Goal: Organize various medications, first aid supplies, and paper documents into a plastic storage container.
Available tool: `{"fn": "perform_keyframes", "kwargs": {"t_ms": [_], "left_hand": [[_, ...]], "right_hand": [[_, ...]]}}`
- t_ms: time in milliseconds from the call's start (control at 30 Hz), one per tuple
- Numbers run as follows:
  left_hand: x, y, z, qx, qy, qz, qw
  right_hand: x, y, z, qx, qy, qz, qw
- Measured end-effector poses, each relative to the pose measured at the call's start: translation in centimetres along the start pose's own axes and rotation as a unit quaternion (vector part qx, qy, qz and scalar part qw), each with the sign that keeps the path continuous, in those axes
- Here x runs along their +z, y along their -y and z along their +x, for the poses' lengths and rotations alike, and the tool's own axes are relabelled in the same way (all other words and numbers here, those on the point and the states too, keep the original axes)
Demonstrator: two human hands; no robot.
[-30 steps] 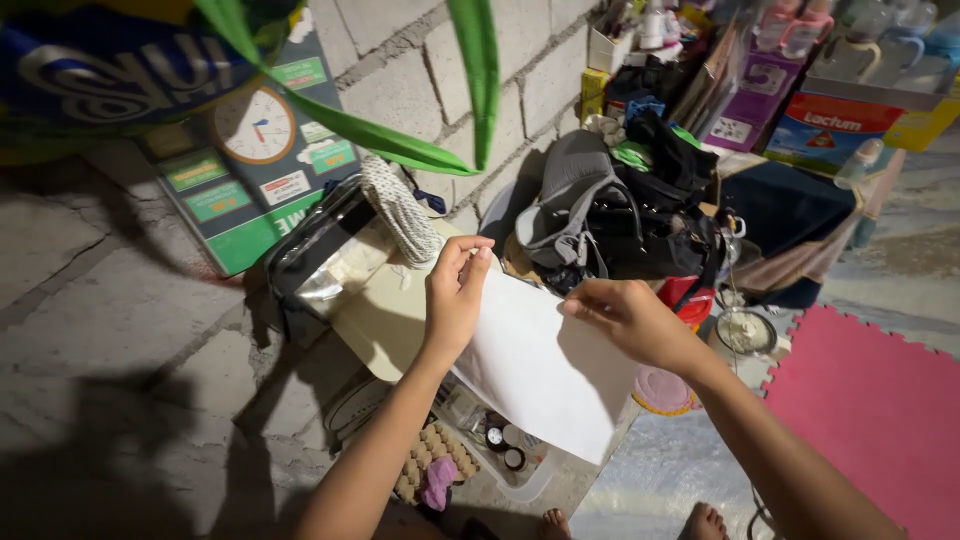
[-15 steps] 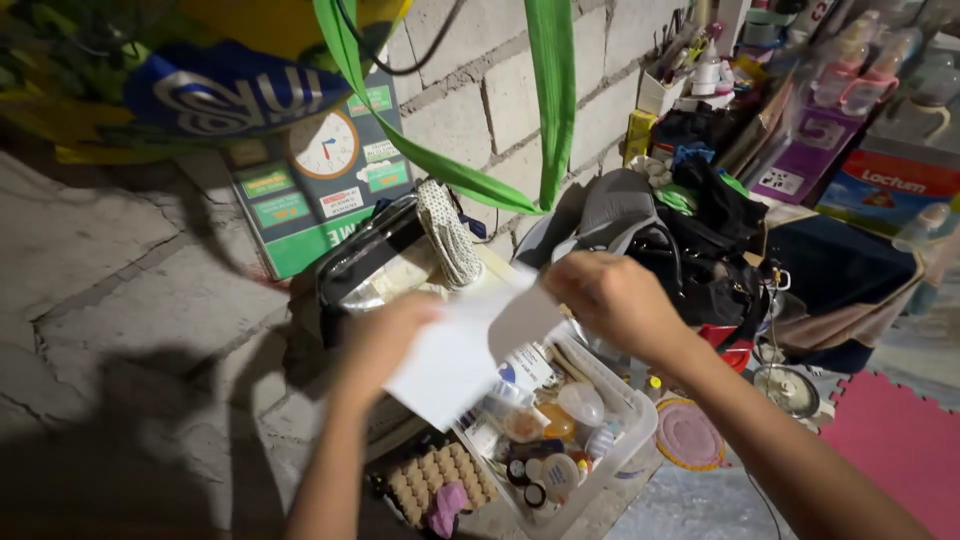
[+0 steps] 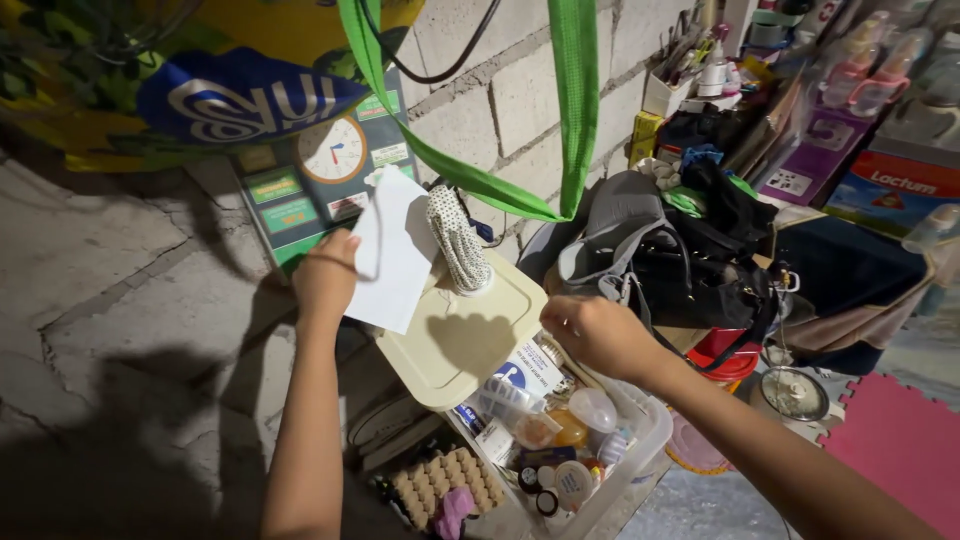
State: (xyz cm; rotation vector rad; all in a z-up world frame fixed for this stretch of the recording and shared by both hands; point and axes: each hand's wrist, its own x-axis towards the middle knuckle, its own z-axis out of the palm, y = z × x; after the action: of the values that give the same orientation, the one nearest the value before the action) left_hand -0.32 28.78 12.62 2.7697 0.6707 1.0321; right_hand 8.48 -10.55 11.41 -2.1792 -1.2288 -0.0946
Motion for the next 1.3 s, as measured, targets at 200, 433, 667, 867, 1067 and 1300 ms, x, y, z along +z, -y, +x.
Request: {"fn": "perform_keyframes", "kwargs": {"t_ms": [200, 433, 667, 867, 1067, 1300], "left_hand": [[3.3, -1.6, 2.6, 0.032, 0.122, 0.048, 0.991], [5.4, -2.2, 1.3, 0.097, 0.094, 0.123, 0.983], [8.8, -1.0, -1.0, 0.151, -0.064, 0.099, 0.982], [7.1, -4.3, -1.1, 0.129, -0.065, 0.078, 0.986], [8.3, -7.3, -8.4, 0.103, -0.162, 0.019, 0.981], [11.4, -8.2, -17.5, 0.144, -0.013, -0.118, 0.982]], "right_hand": [[0.9, -1.4, -1.2, -0.007, 0.046, -0.046, 0.998], [2.0, -3.9, -2.6, 0.024, 0.087, -0.072, 0.993], [6.7, -8.3, -5.2, 0.024, 0.06, -0.083, 0.995], [13.2, -7.6, -6.0, 0.069, 0.141, -0.02, 0.987], [18.4, -5.3, -4.2, 0.14, 0.176, 0.007, 0.974], [19.6, -6.5, -2.6, 0.24, 0.271, 0.04, 0.931]]}}
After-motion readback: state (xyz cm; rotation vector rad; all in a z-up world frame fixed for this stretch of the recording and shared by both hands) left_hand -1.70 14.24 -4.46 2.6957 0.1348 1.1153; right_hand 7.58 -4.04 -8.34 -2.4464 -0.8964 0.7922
